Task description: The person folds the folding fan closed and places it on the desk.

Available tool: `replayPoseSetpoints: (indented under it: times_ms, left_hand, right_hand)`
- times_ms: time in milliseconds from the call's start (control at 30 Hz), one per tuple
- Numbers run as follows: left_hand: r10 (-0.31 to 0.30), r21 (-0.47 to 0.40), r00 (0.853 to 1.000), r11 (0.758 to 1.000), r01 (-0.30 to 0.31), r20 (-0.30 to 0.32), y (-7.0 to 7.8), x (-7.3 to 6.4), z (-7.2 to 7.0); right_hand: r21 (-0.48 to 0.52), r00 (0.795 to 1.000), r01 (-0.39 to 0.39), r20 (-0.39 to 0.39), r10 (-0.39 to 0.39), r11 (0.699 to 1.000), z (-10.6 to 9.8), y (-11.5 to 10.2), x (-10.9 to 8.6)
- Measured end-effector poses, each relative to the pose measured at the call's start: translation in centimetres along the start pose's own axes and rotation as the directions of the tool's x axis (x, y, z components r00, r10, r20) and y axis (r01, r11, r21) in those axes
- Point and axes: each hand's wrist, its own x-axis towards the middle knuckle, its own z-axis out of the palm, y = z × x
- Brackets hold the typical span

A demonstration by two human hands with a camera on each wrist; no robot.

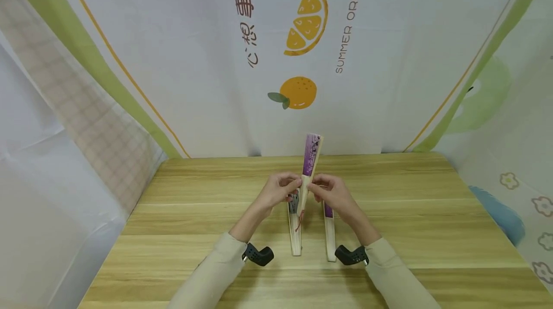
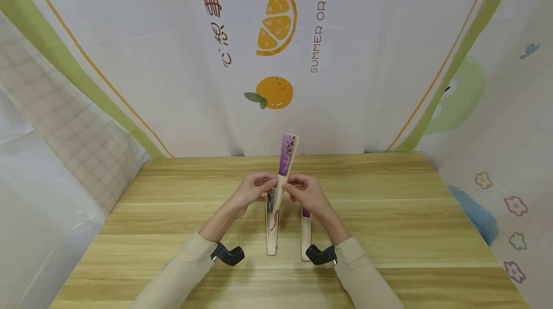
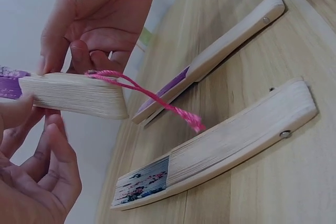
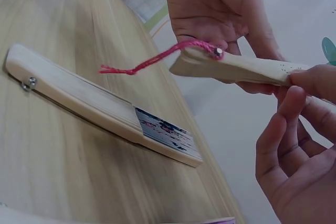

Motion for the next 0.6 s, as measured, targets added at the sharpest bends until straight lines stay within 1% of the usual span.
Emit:
replayPoseSetpoints:
  times_ms: [167, 367, 600]
  left_hand:
    - [0.012, -0.009, 1.000, 1.000, -0.011, 0.025, -0.11, -0.10, -0.23]
    - [0.002, -0.043, 0.999, 0.999, 0.000, 0.041, 0.05, -0.22, -0.14]
    - [0.000, -0.035, 0.999, 0.999, 0.001, 0.033, -0.12, -0.06, 0.01]
  right_hand:
    - [-0.019, 1.000, 0.007, -0.001, -0.007, 1.000, -0.30, 0.04, 0.13]
    - [-0.003, 0.998, 0.048, -0.030, -0.048, 0.999, -0.60, -0.19, 0.19]
    - [-0.018, 0.995, 0.079, -0.062, -0.080, 0.997, -0.75, -0.35, 0.12]
